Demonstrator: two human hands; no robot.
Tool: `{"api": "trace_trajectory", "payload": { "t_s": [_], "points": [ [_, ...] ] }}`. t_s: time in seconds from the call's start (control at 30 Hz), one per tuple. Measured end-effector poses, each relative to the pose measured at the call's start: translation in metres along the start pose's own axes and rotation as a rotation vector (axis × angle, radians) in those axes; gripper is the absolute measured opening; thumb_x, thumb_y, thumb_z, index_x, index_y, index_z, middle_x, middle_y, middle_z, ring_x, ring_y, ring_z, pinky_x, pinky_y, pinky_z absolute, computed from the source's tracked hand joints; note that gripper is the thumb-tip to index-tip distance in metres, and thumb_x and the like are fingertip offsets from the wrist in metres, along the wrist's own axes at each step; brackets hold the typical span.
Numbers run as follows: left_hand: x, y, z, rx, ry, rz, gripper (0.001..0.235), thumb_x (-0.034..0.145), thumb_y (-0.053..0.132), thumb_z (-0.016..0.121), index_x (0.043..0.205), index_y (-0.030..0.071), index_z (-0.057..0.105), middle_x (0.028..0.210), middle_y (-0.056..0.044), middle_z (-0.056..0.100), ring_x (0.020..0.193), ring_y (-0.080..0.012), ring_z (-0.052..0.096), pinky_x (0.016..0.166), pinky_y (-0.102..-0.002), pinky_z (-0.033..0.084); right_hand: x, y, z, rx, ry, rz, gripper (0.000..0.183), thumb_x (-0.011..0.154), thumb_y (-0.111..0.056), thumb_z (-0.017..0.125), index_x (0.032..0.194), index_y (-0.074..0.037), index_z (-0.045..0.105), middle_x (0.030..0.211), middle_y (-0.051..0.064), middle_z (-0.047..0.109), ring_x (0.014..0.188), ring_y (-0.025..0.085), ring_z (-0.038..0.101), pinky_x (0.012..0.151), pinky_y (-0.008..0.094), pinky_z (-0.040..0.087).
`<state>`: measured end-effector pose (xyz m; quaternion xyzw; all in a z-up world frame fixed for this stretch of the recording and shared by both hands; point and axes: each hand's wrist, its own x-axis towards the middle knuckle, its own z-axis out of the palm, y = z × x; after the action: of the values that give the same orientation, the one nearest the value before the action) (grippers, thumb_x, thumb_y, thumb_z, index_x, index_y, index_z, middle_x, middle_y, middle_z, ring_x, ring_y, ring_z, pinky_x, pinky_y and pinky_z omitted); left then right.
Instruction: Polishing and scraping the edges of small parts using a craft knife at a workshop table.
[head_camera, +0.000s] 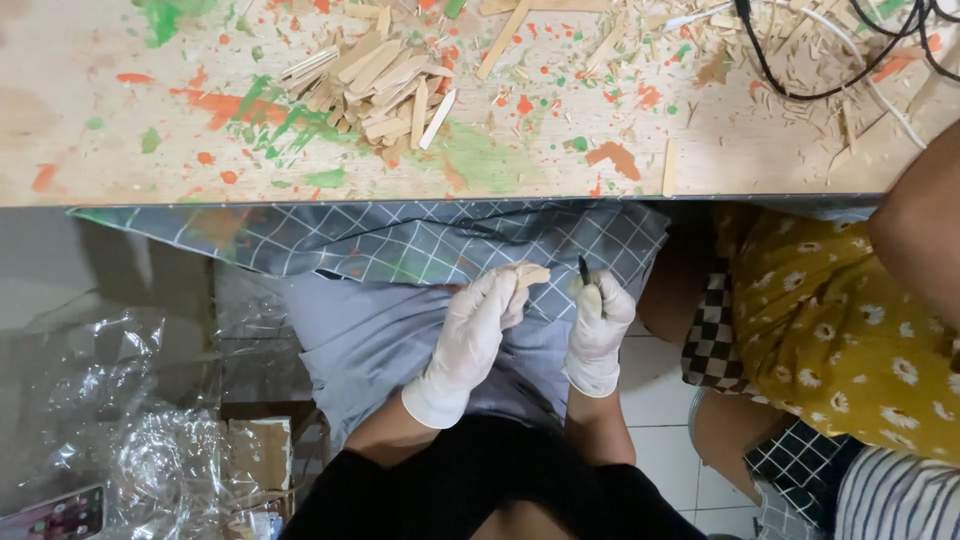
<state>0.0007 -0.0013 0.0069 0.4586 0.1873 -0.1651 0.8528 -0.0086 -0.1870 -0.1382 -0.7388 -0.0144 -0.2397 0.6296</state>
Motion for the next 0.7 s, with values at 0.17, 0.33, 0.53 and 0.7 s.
{"api": "trace_trajectory", "payload": {
  "t_s": [0.17, 0.33, 0.53, 0.7],
  "points": [
    [0.002, -0.003, 0.005, 0.008, 0.081, 0.129, 0.018, 0.102, 0.004, 0.059, 0.110, -0.001, 0.074, 0.076, -0.006, 0.061, 0.068, -0.0049, 0.047, 0.063, -0.018, 0.043, -0.008, -0.010, -0.004, -0.127, -0.073, -0.093, 0.052, 0.101, -0.048, 0.063, 0.074, -0.004, 0.063, 0.057, 0.006, 0.056, 0.049, 0.018, 0.048, 0.052, 0.030, 0.048],
    [0.008, -0.006, -0.002, 0.293, 0.051, 0.427, 0.019, 0.094, -0.001, 0.065, 0.106, 0.002, 0.080, 0.074, -0.005, 0.062, 0.064, -0.0071, 0.054, 0.061, -0.020, 0.049, -0.010, -0.013, -0.002, -0.167, -0.077, -0.163, 0.046, 0.097, -0.042, 0.070, 0.074, -0.003, 0.066, 0.055, 0.007, 0.055, 0.045, 0.025, 0.050, 0.049, 0.032, 0.048],
    [0.015, -0.030, -0.009, 0.719, 0.165, 1.073, 0.019, 0.090, -0.001, 0.074, 0.108, 0.004, 0.079, 0.094, -0.006, 0.073, 0.072, -0.0156, 0.069, 0.067, -0.026, 0.060, -0.011, -0.029, 0.006, -0.179, -0.060, -0.125, 0.039, 0.099, -0.033, 0.069, 0.074, -0.004, 0.067, 0.056, 0.009, 0.056, 0.045, 0.027, 0.051, 0.049, 0.034, 0.048],
    [0.027, -0.036, -0.021, 1.292, 0.299, 1.621, 0.010, 0.087, -0.001, 0.078, 0.096, 0.001, 0.080, 0.107, -0.010, 0.075, 0.073, -0.0192, 0.067, 0.065, -0.027, 0.061, -0.023, -0.053, 0.021, -0.148, -0.041, -0.005, 0.039, 0.103, -0.033, 0.064, 0.075, -0.006, 0.066, 0.057, 0.008, 0.056, 0.046, 0.022, 0.046, 0.048, 0.033, 0.047]
  ]
}}
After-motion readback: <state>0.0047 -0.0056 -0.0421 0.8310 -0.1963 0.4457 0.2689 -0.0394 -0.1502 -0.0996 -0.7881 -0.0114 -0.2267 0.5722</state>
